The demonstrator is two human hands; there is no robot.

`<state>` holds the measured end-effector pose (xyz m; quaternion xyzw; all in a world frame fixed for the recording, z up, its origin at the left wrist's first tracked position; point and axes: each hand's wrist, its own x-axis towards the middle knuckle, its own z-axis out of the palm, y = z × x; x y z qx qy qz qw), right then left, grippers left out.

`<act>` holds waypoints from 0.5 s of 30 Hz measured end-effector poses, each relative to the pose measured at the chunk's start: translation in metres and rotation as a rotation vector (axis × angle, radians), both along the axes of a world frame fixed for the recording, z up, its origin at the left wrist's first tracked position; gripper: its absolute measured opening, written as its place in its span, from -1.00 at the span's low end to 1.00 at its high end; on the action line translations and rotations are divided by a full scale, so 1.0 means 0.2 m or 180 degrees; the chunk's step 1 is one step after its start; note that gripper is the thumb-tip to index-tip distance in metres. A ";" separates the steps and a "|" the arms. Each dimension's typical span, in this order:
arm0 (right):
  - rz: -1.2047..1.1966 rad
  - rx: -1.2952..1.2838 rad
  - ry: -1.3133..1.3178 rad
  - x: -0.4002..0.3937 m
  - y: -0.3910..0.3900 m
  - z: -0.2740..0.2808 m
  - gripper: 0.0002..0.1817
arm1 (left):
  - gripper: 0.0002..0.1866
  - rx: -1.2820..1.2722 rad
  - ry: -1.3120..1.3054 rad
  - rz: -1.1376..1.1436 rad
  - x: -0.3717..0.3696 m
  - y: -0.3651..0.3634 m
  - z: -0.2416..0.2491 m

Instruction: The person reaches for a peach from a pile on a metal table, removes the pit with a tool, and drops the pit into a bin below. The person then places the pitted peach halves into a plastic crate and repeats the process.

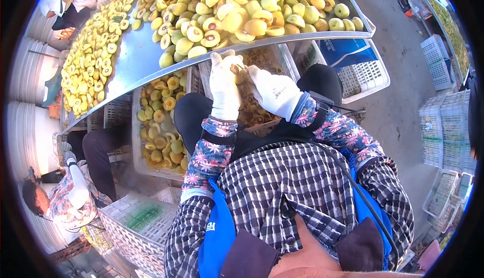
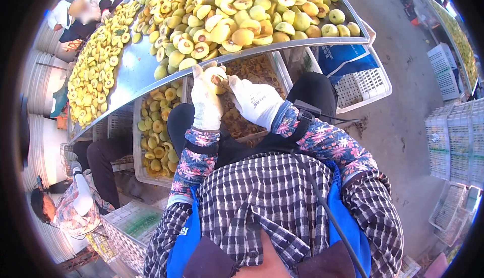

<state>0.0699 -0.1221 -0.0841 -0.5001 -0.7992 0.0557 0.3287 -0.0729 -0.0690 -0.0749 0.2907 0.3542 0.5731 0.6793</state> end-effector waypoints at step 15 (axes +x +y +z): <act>0.0435 -0.2010 0.1164 0.09 0.03 0.16 -0.68 | -0.61 0.1188 0.0342 0.0460 0.11 0.00 -0.04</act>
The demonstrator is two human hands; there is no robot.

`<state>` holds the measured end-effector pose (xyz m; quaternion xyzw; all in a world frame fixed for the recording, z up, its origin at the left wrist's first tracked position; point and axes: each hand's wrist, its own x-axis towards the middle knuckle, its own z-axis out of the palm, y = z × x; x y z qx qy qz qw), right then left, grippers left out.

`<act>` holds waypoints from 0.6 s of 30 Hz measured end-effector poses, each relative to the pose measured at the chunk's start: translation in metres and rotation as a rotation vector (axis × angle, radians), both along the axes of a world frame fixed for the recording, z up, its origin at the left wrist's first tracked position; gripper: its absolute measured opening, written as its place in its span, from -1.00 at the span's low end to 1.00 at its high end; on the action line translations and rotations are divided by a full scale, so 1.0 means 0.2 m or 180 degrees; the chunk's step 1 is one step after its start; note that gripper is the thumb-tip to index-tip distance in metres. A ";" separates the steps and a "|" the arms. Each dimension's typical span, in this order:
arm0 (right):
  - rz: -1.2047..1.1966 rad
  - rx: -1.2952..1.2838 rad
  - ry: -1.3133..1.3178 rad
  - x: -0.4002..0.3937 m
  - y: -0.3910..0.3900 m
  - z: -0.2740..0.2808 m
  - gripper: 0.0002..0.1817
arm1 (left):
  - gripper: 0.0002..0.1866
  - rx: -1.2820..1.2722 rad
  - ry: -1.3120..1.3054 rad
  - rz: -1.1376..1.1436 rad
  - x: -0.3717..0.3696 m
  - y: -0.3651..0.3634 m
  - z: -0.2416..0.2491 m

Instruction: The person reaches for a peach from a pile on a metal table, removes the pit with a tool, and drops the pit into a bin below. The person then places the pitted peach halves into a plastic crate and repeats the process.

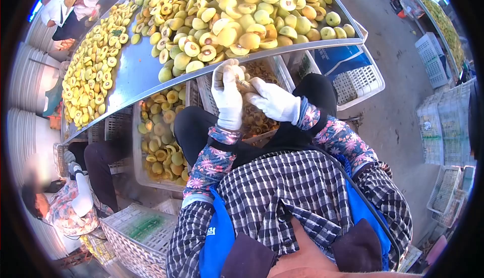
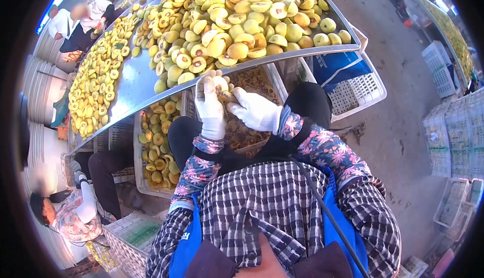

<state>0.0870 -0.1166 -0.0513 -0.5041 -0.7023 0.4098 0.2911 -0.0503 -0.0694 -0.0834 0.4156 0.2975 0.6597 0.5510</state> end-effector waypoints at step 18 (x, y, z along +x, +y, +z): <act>0.0334 -0.1829 0.1894 0.07 -0.11 -0.01 -0.63 | -0.49 -0.0167 0.0417 -0.0345 -0.31 0.07 0.00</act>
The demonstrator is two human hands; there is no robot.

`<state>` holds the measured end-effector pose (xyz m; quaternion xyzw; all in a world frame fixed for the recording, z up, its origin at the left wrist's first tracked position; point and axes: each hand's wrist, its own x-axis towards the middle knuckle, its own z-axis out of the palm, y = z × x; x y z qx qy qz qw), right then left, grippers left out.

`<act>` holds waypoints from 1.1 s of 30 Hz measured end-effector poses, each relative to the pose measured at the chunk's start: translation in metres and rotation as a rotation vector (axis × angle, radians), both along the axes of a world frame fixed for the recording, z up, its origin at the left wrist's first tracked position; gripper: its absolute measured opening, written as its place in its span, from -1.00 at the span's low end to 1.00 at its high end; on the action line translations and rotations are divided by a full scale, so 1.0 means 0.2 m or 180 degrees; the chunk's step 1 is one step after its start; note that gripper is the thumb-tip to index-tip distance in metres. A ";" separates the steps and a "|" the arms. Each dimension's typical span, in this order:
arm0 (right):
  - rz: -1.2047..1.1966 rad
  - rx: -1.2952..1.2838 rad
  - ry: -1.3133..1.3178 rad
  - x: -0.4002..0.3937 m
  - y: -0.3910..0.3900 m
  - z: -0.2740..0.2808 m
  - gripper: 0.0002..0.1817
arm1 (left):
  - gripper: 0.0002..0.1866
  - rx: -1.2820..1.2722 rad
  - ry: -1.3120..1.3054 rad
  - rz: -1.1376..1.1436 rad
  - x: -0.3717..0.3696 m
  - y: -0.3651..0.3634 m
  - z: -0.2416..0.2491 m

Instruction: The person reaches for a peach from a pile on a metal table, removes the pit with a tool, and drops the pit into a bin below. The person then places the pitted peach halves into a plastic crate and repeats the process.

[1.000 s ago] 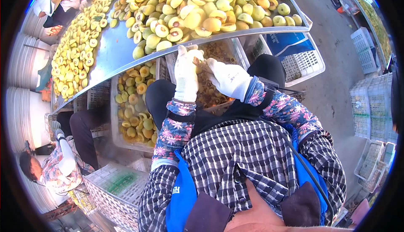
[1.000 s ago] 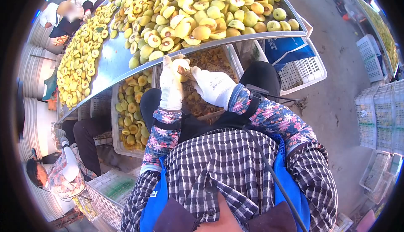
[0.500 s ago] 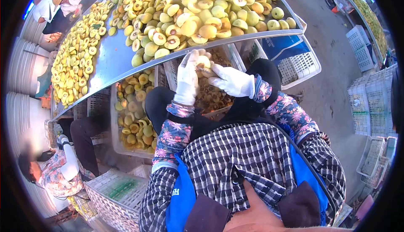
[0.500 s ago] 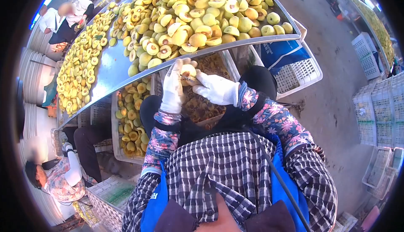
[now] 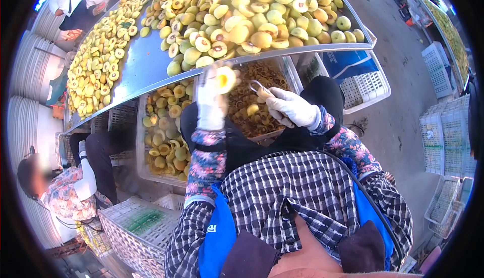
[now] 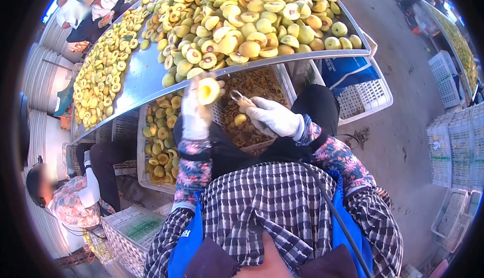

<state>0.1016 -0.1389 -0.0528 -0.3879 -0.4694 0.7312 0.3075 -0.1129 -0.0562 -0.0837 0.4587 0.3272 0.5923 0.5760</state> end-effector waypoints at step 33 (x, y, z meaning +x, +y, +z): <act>-0.0768 0.2577 -0.1845 -0.12 0.04 0.08 -0.62 | -0.44 -0.1424 -0.0320 -0.0249 -0.02 0.17 0.23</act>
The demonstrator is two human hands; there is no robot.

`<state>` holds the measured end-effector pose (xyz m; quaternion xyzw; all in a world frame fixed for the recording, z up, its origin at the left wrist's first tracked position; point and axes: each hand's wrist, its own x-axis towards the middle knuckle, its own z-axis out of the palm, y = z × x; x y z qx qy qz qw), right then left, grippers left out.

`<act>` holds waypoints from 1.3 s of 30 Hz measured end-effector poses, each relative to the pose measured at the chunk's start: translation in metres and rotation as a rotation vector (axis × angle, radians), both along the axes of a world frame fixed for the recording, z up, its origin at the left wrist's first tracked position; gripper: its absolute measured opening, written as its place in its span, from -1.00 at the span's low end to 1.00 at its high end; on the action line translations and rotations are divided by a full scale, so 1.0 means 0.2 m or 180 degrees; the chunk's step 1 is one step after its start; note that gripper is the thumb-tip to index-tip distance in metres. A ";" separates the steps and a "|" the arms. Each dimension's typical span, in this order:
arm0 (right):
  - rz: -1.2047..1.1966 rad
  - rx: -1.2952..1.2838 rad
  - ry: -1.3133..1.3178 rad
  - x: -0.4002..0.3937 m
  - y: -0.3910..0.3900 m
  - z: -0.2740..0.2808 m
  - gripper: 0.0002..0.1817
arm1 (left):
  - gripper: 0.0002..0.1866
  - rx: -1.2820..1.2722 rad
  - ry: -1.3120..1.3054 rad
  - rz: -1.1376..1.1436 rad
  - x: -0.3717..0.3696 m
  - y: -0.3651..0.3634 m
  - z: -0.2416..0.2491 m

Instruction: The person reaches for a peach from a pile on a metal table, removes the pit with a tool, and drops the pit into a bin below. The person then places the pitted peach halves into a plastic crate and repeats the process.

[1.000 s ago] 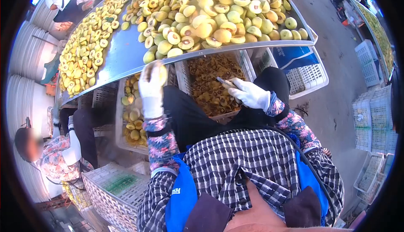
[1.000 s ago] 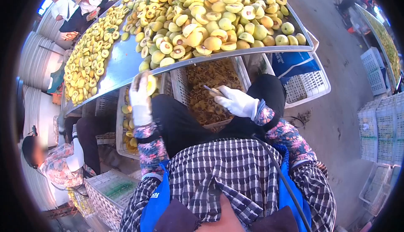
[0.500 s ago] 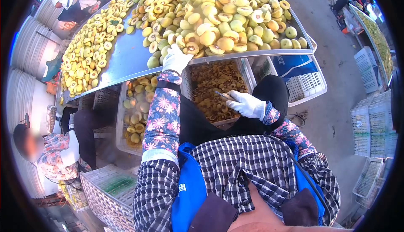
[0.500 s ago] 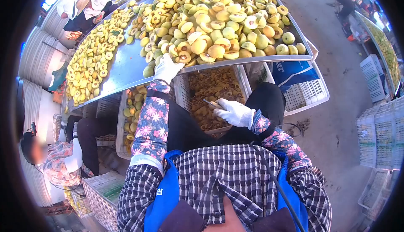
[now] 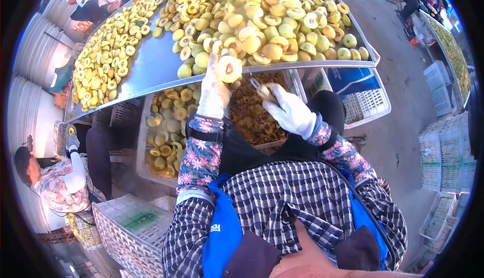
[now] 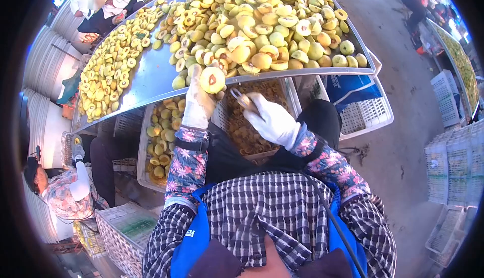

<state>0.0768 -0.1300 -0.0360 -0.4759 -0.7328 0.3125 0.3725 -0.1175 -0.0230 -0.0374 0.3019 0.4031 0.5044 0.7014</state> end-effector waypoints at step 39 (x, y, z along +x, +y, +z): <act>0.0141 0.0285 -0.1111 0.00 0.04 -0.19 -0.64 | -0.76 0.0667 0.0033 0.0280 0.21 -0.23 -0.11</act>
